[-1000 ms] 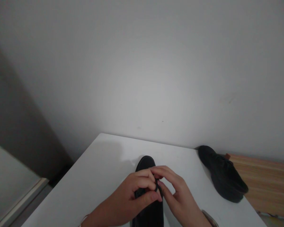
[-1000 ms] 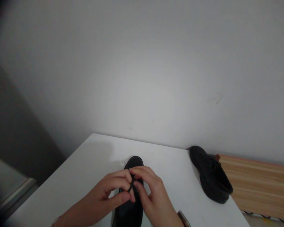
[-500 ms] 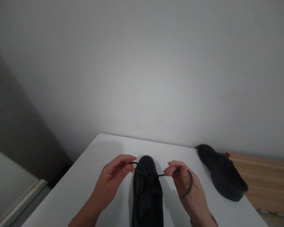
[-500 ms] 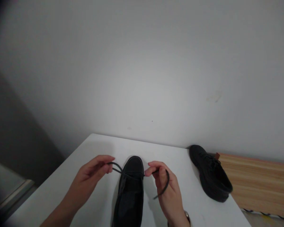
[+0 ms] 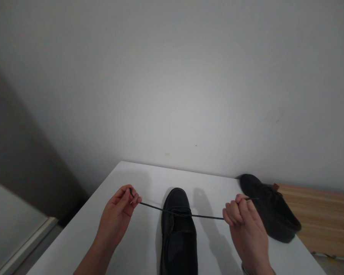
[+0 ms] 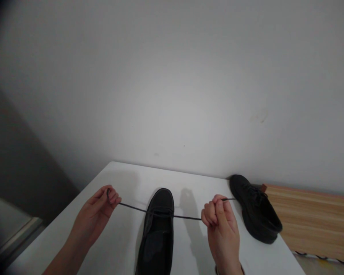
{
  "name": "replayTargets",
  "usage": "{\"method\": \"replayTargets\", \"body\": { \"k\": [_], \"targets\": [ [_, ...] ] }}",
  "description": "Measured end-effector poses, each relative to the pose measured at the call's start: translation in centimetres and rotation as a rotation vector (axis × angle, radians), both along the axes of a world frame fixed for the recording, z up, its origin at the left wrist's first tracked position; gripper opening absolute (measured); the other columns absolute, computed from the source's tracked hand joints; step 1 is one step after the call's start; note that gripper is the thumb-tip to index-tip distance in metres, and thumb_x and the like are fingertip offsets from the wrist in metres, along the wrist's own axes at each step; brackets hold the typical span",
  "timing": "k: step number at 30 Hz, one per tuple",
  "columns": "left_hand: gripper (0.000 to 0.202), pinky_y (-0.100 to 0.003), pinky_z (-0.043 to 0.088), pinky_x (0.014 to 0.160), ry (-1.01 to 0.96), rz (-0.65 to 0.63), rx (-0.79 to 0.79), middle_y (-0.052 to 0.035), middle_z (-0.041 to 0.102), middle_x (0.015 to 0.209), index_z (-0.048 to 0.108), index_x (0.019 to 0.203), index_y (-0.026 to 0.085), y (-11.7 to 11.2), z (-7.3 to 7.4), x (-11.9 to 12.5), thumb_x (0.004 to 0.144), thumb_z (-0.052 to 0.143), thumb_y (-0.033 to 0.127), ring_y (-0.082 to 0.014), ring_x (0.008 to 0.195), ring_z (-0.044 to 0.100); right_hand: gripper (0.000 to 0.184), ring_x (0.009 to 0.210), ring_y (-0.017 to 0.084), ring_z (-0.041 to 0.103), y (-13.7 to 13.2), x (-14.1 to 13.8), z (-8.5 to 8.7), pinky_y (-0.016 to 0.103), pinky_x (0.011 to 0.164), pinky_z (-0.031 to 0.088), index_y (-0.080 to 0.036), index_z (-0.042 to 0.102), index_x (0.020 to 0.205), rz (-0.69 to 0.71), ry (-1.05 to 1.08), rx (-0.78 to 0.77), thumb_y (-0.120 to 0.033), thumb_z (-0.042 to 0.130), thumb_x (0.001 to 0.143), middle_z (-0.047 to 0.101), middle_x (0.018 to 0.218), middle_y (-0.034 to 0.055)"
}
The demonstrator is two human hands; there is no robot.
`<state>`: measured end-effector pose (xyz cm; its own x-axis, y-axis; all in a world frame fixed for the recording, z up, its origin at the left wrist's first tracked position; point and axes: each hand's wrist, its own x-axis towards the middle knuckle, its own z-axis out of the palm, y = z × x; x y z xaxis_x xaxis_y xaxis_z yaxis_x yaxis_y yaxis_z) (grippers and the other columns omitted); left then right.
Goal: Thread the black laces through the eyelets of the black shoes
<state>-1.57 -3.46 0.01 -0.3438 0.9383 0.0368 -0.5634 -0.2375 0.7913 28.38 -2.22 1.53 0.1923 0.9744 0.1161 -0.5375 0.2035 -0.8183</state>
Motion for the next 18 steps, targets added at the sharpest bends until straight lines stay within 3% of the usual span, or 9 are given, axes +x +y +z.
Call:
{"method": "replayTargets", "body": {
  "k": [4, 8, 13, 18],
  "targets": [
    [0.028, -0.020, 0.046, 0.056, -0.037, 0.043, -0.012, 0.0024, 0.053, 0.067, 0.067, 0.075, 0.013, 0.1, -1.0, -0.1, 0.065, 0.088, 0.028, -0.0071, 0.059, 0.046, 0.022, 0.050, 0.008, 0.020, 0.0, 0.8, -1.0, 0.018, 0.045, 0.028, -0.022, 0.061, 0.085, -0.026, -0.040, -0.030, -0.043, 0.065, 0.091, 0.022, 0.060, -0.0087],
    [0.030, -0.019, 0.040, 0.053, 0.042, 0.030, -0.037, 0.0041, 0.050, 0.064, 0.065, 0.078, 0.015, 0.6, -2.2, -0.2, 0.069, 0.086, 0.035, -0.0064, 0.056, 0.042, 0.028, 0.051, 0.008, 0.021, 0.7, 1.2, -2.7, 0.019, 0.045, 0.025, -0.020, 0.066, 0.093, -0.022, -0.122, -0.037, -0.048, 0.062, 0.092, 0.024, 0.060, -0.0081],
    [0.034, -0.018, 0.030, 0.046, 0.257, -0.045, -0.104, 0.0067, 0.047, 0.056, 0.067, 0.078, 0.016, 1.4, -4.8, -0.6, 0.070, 0.083, 0.046, -0.0055, 0.049, 0.036, 0.040, 0.052, 0.009, 0.025, 1.9, 1.7, -5.8, 0.023, 0.047, 0.023, -0.017, 0.073, 0.102, 0.039, -0.364, -0.063, -0.053, 0.066, 0.086, 0.029, 0.057, -0.0071],
    [0.022, -0.023, 0.043, 0.060, 0.715, -0.159, -0.045, -0.0026, 0.065, 0.070, 0.077, 0.079, 0.017, 1.2, -5.6, 0.0, 0.076, 0.077, 0.038, -0.0142, 0.066, 0.057, 0.033, 0.058, 0.013, 0.039, 1.9, 1.5, -6.8, 0.027, 0.053, 0.031, -0.020, 0.078, 0.093, 0.113, -0.731, 0.014, -0.050, 0.070, 0.082, 0.049, 0.065, -0.0003]
  ]
}}
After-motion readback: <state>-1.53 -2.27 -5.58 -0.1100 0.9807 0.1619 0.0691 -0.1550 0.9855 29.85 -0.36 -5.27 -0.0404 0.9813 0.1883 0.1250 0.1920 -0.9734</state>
